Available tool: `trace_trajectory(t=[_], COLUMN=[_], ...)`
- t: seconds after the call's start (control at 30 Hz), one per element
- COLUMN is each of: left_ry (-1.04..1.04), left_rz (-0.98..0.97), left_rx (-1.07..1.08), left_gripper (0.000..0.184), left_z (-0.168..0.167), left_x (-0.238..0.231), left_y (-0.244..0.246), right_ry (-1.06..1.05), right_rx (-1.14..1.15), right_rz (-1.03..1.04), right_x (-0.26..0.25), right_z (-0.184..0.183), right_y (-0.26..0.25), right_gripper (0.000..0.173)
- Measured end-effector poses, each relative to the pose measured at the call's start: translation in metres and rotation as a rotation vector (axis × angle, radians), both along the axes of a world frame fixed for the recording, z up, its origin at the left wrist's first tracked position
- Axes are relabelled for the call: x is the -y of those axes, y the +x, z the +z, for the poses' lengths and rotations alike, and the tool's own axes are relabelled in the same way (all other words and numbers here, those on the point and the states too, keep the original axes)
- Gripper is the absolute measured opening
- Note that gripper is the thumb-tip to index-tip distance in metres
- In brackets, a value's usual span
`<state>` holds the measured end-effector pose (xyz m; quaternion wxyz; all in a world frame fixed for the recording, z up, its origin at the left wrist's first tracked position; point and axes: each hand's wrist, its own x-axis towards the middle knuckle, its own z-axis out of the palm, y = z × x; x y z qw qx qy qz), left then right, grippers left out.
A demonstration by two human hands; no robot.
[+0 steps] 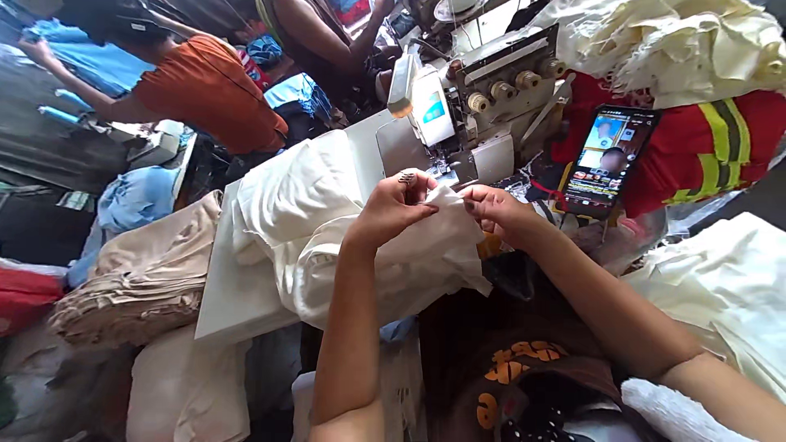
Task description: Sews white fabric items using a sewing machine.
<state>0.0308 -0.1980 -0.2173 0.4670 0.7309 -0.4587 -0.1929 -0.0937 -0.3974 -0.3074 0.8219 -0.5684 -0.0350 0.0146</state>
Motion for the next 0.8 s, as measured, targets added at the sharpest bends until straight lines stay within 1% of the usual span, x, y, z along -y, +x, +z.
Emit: trace_trajectory(t=[0.07,0.1,0.13,0.17,0.23,0.27,0.3,0.33,0.37,0.4,0.43,0.47,0.57,0.63,0.7,0.8], left_ry=[-0.021,-0.015,0.004,0.036,0.14,0.209,0.294,0.372,0.444,0.499,0.528,0.518,0.346,0.246,0.162,0.092], left_rz=[0.028,0.04,0.048,0.051,0.036,0.023,0.007,-0.006,-0.008,0.007,0.014,0.012,0.02,0.051,0.085,0.131], left_rx=[-0.008,-0.016,-0.008,0.013,0.076,0.089,0.08,0.056,0.026,-0.001,-0.02,-0.044,-0.202,-0.27,-0.282,-0.278], left_gripper=[0.046,0.052,0.059,0.064,0.071,0.069,0.063,0.05,0.03,0.018,0.023,0.027,0.018,0.021,0.026,0.028], left_z=[-0.002,-0.003,-0.003,-0.003,0.001,0.005,0.009,0.013,0.017,0.02,0.022,0.023,0.026,0.023,0.017,0.013], left_x=[0.006,0.008,0.01,0.011,0.013,0.013,0.013,0.013,0.013,0.015,0.016,0.017,0.018,0.021,0.025,0.026], left_y=[-0.001,-0.001,-0.001,-0.001,0.001,0.002,0.002,0.002,0.002,0.002,0.003,0.005,0.006,0.006,0.007,0.008], right_ry=[-0.021,-0.045,-0.065,-0.083,-0.128,-0.155,-0.17,-0.169,-0.167,-0.167,-0.172,-0.164,-0.164,-0.13,-0.113,-0.134], right_rx=[-0.029,-0.023,-0.01,0.008,0.055,0.086,0.124,0.163,0.195,0.221,0.239,0.253,0.224,0.204,0.187,0.175], right_rz=[-0.05,-0.085,-0.127,-0.182,-0.244,-0.259,-0.272,-0.284,-0.286,-0.284,-0.282,-0.286,-0.314,-0.36,-0.402,-0.43], right_x=[-0.001,-0.003,-0.006,-0.008,-0.01,-0.01,-0.01,-0.011,-0.011,-0.011,-0.01,-0.01,-0.011,-0.013,-0.014,-0.015], right_z=[0.002,0.004,0.007,0.009,0.011,0.013,0.014,0.015,0.016,0.017,0.018,0.019,0.022,0.024,0.023,0.024], right_y=[0.001,0.0,0.0,0.0,-0.002,-0.003,-0.004,-0.004,-0.005,-0.006,-0.007,-0.007,-0.007,-0.002,0.001,0.004], right_gripper=[0.025,0.022,0.015,0.012,0.017,0.019,0.02,0.022,0.022,0.023,0.023,0.022,0.014,0.009,0.009,0.011])
